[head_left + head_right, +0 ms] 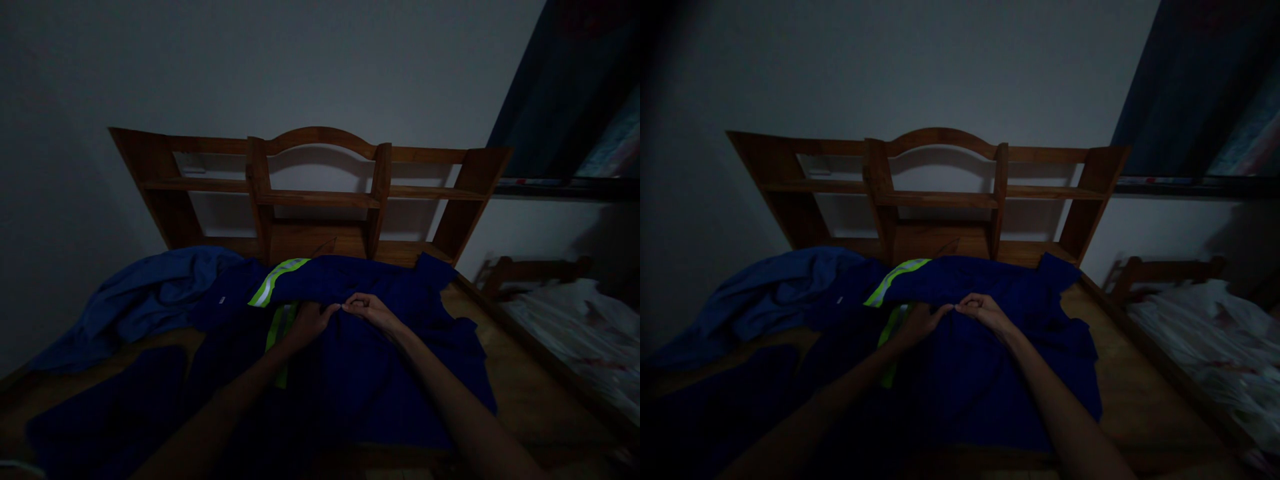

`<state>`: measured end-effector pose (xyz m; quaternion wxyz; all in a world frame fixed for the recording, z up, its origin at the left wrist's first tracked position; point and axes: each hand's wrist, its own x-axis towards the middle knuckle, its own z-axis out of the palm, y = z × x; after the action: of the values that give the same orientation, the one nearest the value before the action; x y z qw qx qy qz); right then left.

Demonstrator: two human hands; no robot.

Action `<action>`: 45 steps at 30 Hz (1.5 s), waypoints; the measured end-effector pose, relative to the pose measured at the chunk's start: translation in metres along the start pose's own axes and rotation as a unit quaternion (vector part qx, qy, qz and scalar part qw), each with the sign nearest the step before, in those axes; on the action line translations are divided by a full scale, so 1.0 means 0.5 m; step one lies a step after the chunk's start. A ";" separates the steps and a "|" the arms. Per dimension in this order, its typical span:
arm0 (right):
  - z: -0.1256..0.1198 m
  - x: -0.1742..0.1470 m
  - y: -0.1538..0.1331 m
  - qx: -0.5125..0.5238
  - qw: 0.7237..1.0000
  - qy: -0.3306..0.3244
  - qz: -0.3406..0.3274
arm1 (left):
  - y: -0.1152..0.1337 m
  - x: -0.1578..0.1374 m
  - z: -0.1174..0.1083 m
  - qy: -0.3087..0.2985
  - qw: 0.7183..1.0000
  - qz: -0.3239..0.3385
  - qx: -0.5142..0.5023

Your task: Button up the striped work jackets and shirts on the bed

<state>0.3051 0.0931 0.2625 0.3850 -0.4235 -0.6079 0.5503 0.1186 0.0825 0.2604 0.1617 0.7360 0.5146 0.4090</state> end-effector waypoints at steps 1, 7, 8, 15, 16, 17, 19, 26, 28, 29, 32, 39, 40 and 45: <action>0.002 -0.001 -0.001 -0.003 1.000 0.005 0.001 | -0.001 0.000 -0.001 -0.002 1.000 0.002 -0.018; 0.010 -0.005 -0.002 -0.008 0.999 0.036 -0.004 | -0.001 0.004 -0.010 0.000 0.998 0.020 -0.064; 0.011 -0.005 0.000 -0.004 0.999 0.038 -0.006 | 0.001 0.004 -0.012 0.001 0.997 0.018 -0.072; 0.018 0.005 0.015 0.041 0.998 0.049 -0.021 | 0.009 0.004 -0.002 -0.025 0.995 0.025 -0.094; 0.018 0.006 0.016 0.047 0.997 0.052 -0.021 | 0.008 0.004 0.002 -0.022 0.995 0.028 -0.094; 0.018 0.006 0.017 0.048 0.997 0.049 -0.020 | 0.007 0.004 0.006 -0.016 0.995 0.027 -0.093; 0.017 0.005 0.017 0.039 0.998 0.037 -0.015 | 0.004 0.004 0.011 -0.009 0.995 0.019 -0.094; 0.018 -0.007 -0.004 0.032 0.999 0.038 -0.004 | 0.009 0.001 0.006 -0.030 0.993 0.012 -0.110; 0.020 -0.010 -0.008 0.037 0.998 0.043 -0.006 | 0.012 -0.001 0.002 -0.031 0.995 0.016 -0.093; 0.021 -0.010 -0.009 0.045 0.998 0.040 -0.008 | 0.014 -0.001 0.001 -0.027 0.996 0.021 -0.084; 0.020 -0.003 -0.005 0.087 0.996 0.025 -0.016 | 0.016 0.000 -0.005 -0.009 0.997 0.034 -0.068; 0.009 0.008 -0.011 0.122 0.991 0.030 -0.041 | 0.005 0.016 -0.004 0.013 0.989 -0.011 -0.146; 0.007 0.003 -0.017 0.123 0.991 0.031 -0.052 | 0.003 0.017 0.000 0.009 0.985 -0.031 -0.171; -0.020 -0.026 -0.065 -0.003 0.984 0.114 -0.137 | -0.001 0.016 0.002 0.042 0.950 -0.077 -0.301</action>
<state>0.3158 0.0831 0.2956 0.5222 -0.3979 -0.6137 0.4386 0.1201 0.0899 0.2629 0.3854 0.5932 0.4292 0.5616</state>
